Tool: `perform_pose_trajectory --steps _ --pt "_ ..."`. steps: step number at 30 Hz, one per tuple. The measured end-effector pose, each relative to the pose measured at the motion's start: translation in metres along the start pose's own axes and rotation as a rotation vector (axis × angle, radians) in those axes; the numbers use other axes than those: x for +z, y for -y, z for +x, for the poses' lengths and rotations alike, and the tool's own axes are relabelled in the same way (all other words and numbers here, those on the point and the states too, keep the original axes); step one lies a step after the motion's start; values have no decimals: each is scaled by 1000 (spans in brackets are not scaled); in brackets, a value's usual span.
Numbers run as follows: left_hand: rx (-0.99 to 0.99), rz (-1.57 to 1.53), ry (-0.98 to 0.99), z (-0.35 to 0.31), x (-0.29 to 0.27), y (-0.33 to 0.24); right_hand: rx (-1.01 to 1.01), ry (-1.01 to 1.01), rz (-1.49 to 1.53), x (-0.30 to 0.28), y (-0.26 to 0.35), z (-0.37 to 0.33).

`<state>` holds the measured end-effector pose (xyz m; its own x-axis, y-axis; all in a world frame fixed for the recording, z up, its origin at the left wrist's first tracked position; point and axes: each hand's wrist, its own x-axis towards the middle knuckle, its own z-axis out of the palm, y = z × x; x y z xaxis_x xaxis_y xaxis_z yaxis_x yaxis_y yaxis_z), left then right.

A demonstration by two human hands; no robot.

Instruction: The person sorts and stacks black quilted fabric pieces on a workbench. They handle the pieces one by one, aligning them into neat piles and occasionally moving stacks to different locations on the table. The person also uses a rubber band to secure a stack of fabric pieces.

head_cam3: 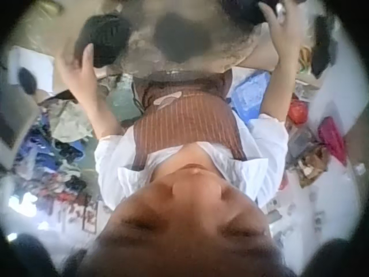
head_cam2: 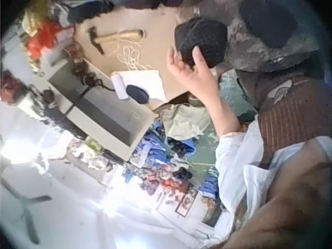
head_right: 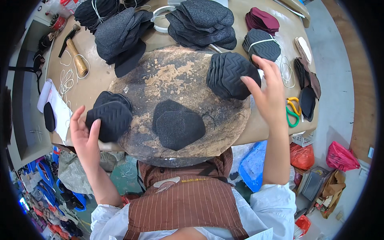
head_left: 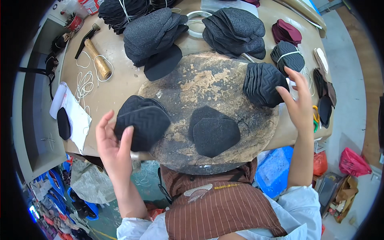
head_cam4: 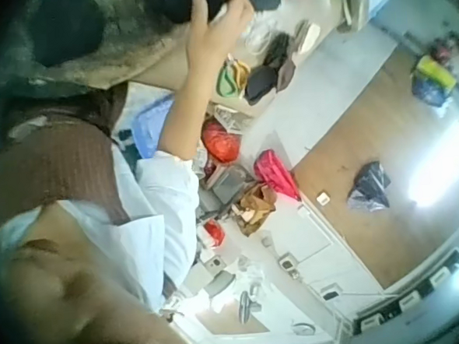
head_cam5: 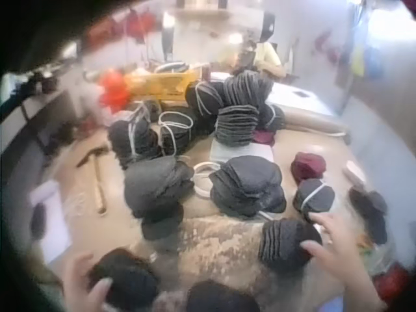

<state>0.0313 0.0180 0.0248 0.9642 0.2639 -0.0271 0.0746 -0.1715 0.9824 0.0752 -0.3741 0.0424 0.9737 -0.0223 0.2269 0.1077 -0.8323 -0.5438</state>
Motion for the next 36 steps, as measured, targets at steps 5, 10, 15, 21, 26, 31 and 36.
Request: perform_pose_trajectory --steps 5,10,15,21,26,31,36 --pt "437 893 94 -46 29 -7 74 23 -122 4 2 6" --pt "552 920 459 -121 60 25 26 -165 -336 1 29 -2" --pt "504 907 477 -122 54 33 217 282 661 0 75 -34" --pt "487 875 461 -123 53 36 242 630 770 66 66 -42" --pt "470 826 474 -125 49 42 246 639 707 71 68 -42" --pt "471 757 471 -125 47 44 301 649 714 70 69 -40" --pt "460 773 487 -124 50 43 279 615 689 73 70 -42"
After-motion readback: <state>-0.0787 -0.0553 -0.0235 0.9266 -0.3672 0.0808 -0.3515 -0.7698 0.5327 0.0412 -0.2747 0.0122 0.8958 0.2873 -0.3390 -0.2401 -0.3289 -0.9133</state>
